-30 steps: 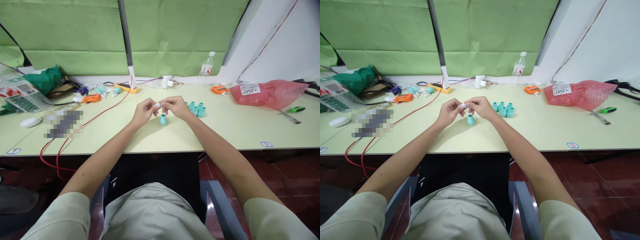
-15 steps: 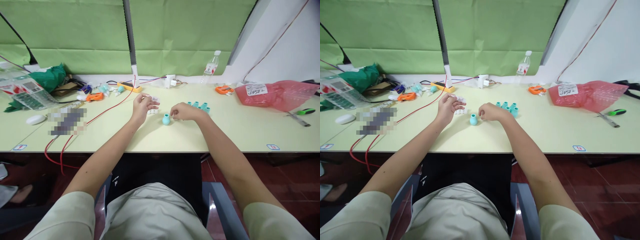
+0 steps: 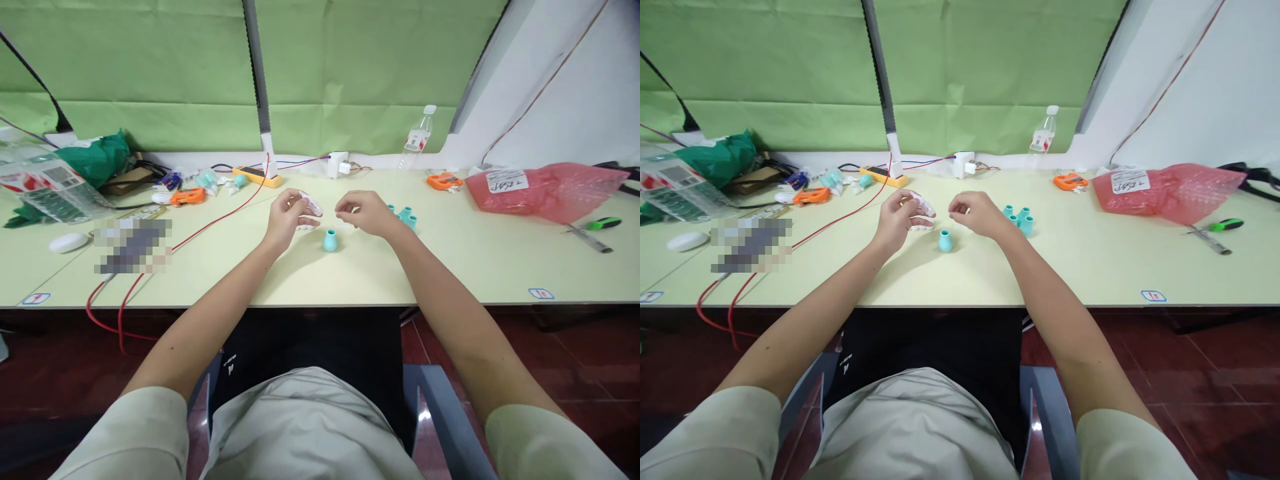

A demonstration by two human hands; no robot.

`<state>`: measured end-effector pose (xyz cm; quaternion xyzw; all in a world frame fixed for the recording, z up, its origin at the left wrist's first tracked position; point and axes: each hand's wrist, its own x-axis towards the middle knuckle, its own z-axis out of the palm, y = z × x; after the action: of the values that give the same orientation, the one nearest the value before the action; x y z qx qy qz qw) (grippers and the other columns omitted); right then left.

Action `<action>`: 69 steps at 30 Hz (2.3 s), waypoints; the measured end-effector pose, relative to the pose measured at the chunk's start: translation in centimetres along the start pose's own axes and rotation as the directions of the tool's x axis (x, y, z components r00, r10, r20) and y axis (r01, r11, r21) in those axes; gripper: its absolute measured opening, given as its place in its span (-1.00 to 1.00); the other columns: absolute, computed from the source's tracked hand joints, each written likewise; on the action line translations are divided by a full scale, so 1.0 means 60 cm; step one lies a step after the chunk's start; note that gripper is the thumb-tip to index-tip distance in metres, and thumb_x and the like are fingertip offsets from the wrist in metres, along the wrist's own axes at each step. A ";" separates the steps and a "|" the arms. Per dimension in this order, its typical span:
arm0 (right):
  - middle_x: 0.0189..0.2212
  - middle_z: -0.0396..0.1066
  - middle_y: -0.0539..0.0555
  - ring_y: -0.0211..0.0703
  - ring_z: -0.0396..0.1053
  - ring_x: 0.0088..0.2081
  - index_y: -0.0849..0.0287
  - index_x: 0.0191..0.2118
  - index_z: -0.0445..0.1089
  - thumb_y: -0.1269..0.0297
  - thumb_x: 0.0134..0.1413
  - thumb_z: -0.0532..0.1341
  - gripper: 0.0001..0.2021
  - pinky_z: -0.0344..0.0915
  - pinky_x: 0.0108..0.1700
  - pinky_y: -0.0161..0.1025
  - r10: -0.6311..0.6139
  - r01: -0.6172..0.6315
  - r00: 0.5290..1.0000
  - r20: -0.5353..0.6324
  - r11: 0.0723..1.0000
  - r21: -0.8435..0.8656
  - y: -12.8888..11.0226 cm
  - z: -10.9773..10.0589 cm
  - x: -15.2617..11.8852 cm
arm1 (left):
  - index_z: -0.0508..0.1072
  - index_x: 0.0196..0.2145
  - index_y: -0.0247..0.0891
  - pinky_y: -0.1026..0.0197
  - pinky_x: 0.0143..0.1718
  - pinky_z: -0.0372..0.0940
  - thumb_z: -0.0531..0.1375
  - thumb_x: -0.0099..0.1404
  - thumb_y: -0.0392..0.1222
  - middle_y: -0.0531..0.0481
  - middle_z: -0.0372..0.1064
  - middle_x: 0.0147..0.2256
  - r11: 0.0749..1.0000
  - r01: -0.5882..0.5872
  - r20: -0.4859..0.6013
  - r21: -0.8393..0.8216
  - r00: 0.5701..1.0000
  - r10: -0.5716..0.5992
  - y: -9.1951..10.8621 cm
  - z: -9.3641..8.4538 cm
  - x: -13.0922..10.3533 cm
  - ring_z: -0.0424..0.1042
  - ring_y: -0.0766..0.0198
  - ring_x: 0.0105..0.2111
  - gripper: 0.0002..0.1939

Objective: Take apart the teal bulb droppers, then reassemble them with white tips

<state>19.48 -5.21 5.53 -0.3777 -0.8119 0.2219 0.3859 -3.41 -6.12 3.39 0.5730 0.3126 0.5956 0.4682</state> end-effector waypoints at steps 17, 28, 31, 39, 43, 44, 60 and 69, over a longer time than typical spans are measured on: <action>-0.37 0.46 0.06 -0.20 0.39 -0.43 0.14 -0.37 0.52 0.21 0.02 0.46 -0.83 0.44 -0.39 -0.17 -0.020 0.071 0.988 -0.154 0.939 0.335 -0.051 0.032 -0.005 | 0.43 -0.16 -0.22 0.06 -0.28 0.64 0.44 0.20 0.25 0.01 0.45 -0.30 0.993 -0.106 0.115 0.057 0.988 0.099 0.012 0.014 -0.020 0.61 0.18 -0.27 -0.47; -0.47 0.48 0.04 -0.24 0.37 -0.50 0.19 -0.39 0.50 0.00 -0.18 0.61 -0.57 0.38 -0.46 -0.20 0.072 -0.055 0.997 -0.011 0.840 0.540 -0.043 0.030 0.001 | 0.50 -0.15 -0.23 0.01 -0.15 0.65 0.46 0.13 0.32 -0.02 0.51 -0.26 0.992 -0.122 0.154 0.034 0.981 0.115 0.010 0.011 -0.017 0.62 0.20 -0.26 -0.40; -0.45 0.48 0.05 -0.24 0.37 -0.46 0.20 -0.36 0.50 0.01 -0.22 0.64 -0.54 0.34 -0.46 -0.24 0.101 -0.132 0.991 0.085 0.800 0.585 -0.034 0.025 0.002 | 0.54 -0.15 -0.24 0.00 -0.14 0.65 0.49 0.10 0.30 -0.04 0.53 -0.25 0.994 -0.098 0.170 0.041 0.981 0.090 0.010 0.011 -0.018 0.62 0.18 -0.24 -0.40; -0.47 0.45 0.02 -0.26 0.32 -0.46 0.20 -0.36 0.48 0.07 -0.23 0.65 -0.56 0.23 -0.50 -0.29 0.097 -0.141 0.990 0.106 0.808 0.572 -0.024 0.023 0.002 | 0.58 -0.17 -0.26 -0.01 -0.11 0.63 0.51 0.07 0.27 -0.07 0.56 -0.23 0.995 -0.090 0.173 0.040 0.981 0.082 0.014 0.014 -0.021 0.63 0.15 -0.23 -0.40; -0.50 0.42 -0.02 -0.29 0.28 -0.50 0.18 -0.37 0.46 0.05 -0.22 0.64 -0.55 0.22 -0.52 -0.29 0.088 -0.119 0.993 0.081 0.818 0.563 -0.029 0.030 0.000 | 0.58 -0.17 -0.26 0.05 -0.13 0.63 0.49 0.11 0.27 -0.08 0.57 -0.20 0.992 -0.117 0.174 0.045 0.979 0.108 0.009 0.011 -0.021 0.62 0.18 -0.22 -0.43; -0.51 0.41 -0.02 -0.30 0.28 -0.51 0.17 -0.37 0.45 0.03 -0.20 0.63 -0.55 0.22 -0.52 -0.29 0.085 -0.109 0.994 0.068 0.824 0.556 -0.030 0.032 0.000 | 0.58 -0.17 -0.26 0.05 -0.13 0.63 0.49 0.12 0.27 -0.07 0.57 -0.20 0.991 -0.123 0.172 0.046 0.979 0.113 0.008 0.011 -0.021 0.62 0.19 -0.22 -0.44; -0.54 0.42 -0.02 -0.32 0.28 -0.56 0.19 -0.35 0.44 -0.07 -0.12 0.60 -0.52 0.21 -0.57 -0.32 0.031 -0.080 0.995 0.093 0.800 0.594 -0.037 0.027 0.004 | 0.53 -0.14 -0.29 -0.01 -0.14 0.65 0.49 0.15 0.22 -0.04 0.55 -0.26 0.998 -0.054 0.163 -0.027 0.985 0.057 0.009 0.012 -0.018 0.63 0.18 -0.25 -0.44; -0.58 0.42 -0.03 -0.31 0.29 -0.58 0.19 -0.35 0.43 -0.02 -0.10 0.59 -0.54 0.21 -0.55 -0.32 0.071 -0.132 0.990 0.125 0.793 0.595 -0.037 0.033 0.000 | 0.56 -0.18 -0.31 0.01 -0.16 0.66 0.49 0.16 0.16 -0.05 0.55 -0.24 0.996 -0.085 0.154 0.008 0.985 0.083 0.006 0.010 -0.020 0.61 0.21 -0.25 -0.50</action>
<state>16.95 -6.72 5.80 -0.2675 -0.6954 0.5065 0.4340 -3.00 -7.44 3.34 0.6333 0.2555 0.5664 0.4613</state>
